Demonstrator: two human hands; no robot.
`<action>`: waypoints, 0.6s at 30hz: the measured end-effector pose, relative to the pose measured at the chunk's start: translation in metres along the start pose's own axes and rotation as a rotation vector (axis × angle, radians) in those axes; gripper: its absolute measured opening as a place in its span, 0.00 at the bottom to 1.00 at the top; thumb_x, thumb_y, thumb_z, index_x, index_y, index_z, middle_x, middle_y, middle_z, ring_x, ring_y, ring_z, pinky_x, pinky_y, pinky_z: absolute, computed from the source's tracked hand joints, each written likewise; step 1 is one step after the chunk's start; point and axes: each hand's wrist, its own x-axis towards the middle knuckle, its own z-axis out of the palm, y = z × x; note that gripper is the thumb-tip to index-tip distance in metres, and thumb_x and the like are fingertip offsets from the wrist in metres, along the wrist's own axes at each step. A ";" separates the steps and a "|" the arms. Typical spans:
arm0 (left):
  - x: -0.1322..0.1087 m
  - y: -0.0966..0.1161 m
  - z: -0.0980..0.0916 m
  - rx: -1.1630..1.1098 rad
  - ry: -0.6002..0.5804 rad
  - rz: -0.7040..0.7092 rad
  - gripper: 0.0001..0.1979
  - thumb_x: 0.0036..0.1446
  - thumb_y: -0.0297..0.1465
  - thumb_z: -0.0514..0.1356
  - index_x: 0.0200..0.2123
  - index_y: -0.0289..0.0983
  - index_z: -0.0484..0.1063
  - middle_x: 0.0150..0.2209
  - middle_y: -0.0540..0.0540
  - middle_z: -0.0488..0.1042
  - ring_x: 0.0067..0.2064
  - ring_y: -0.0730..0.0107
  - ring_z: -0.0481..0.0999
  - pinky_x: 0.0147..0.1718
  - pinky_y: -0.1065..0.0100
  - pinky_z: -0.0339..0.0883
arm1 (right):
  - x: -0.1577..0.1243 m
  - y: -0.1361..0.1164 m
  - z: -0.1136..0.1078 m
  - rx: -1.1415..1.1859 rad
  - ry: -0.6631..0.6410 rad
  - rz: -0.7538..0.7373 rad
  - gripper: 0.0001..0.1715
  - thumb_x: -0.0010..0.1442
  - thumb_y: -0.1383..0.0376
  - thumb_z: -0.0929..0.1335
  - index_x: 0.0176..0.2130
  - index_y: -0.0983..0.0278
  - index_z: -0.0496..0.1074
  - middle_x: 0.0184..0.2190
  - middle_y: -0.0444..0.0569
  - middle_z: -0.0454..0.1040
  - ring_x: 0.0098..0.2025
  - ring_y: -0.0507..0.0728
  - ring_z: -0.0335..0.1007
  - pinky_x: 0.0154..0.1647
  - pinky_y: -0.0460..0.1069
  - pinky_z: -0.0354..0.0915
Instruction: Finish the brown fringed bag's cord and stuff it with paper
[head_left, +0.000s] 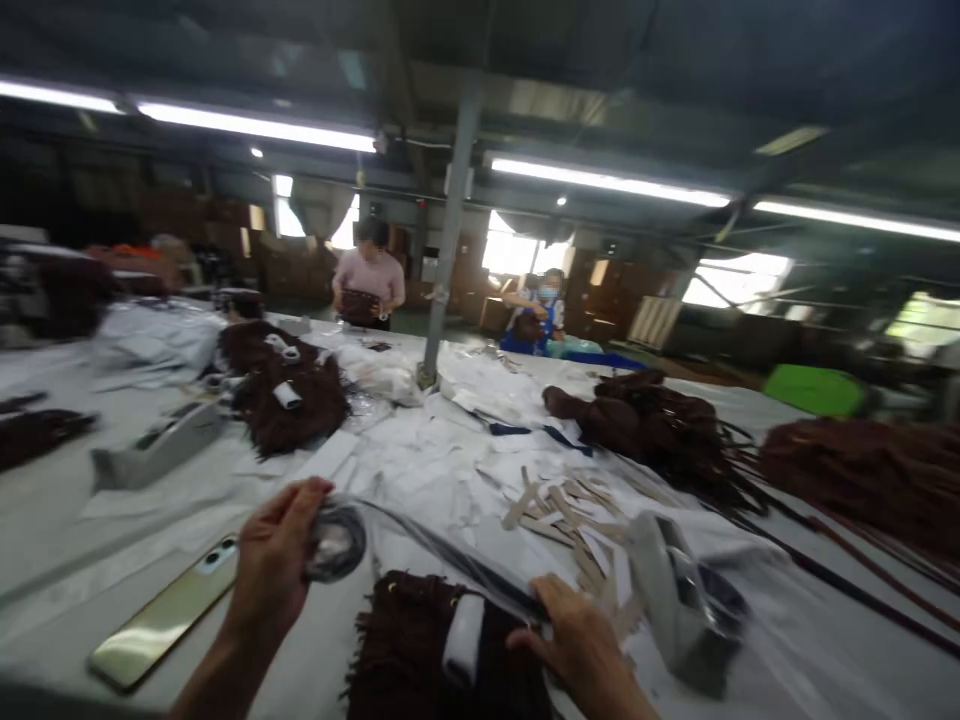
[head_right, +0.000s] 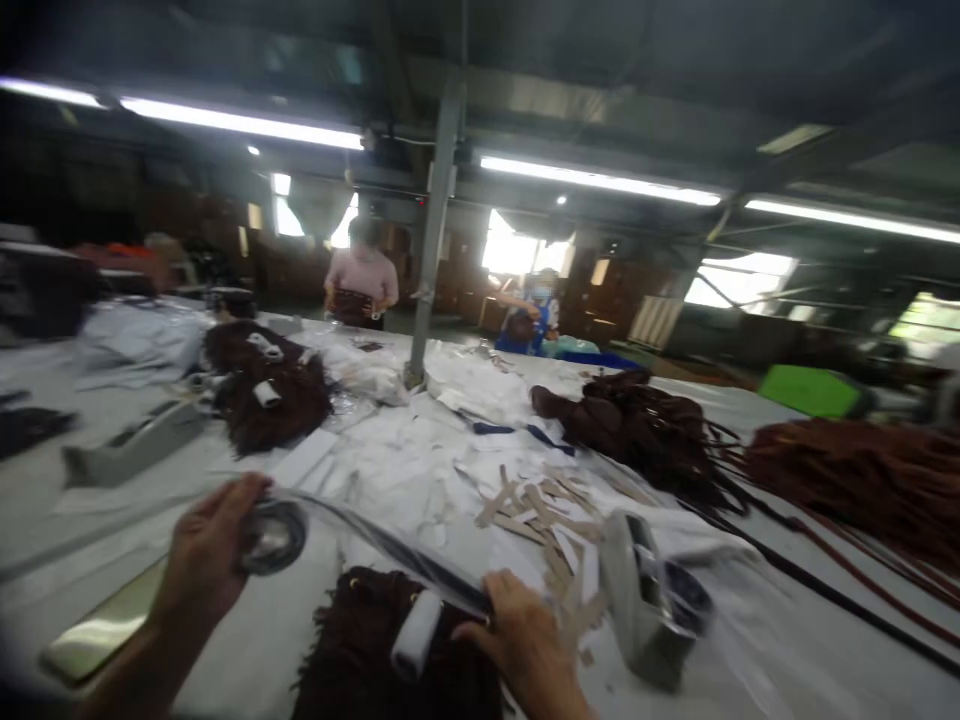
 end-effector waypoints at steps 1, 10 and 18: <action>-0.002 -0.003 0.000 0.004 -0.035 -0.022 0.20 0.42 0.42 0.71 0.32 0.33 0.74 0.22 0.54 0.70 0.20 0.79 0.65 0.17 0.78 0.59 | 0.006 -0.002 0.001 0.054 0.013 -0.056 0.23 0.51 0.56 0.73 0.44 0.66 0.71 0.40 0.55 0.77 0.42 0.63 0.75 0.40 0.51 0.70; -0.039 -0.011 0.030 0.105 -0.397 -0.048 0.18 0.51 0.44 0.65 0.30 0.33 0.72 0.17 0.56 0.59 0.19 0.82 0.55 0.18 0.78 0.49 | 0.058 -0.095 -0.010 0.643 -0.009 -0.208 0.47 0.56 0.35 0.56 0.55 0.68 0.67 0.36 0.54 0.78 0.36 0.59 0.76 0.37 0.50 0.72; -0.039 -0.035 0.040 -0.163 -0.050 -0.221 0.25 0.48 0.53 0.63 0.34 0.39 0.63 0.18 0.60 0.54 0.17 0.80 0.53 0.16 0.78 0.49 | 0.041 -0.114 0.030 0.647 0.087 -0.099 0.31 0.63 0.43 0.56 0.38 0.64 0.71 0.24 0.47 0.77 0.25 0.55 0.73 0.24 0.43 0.66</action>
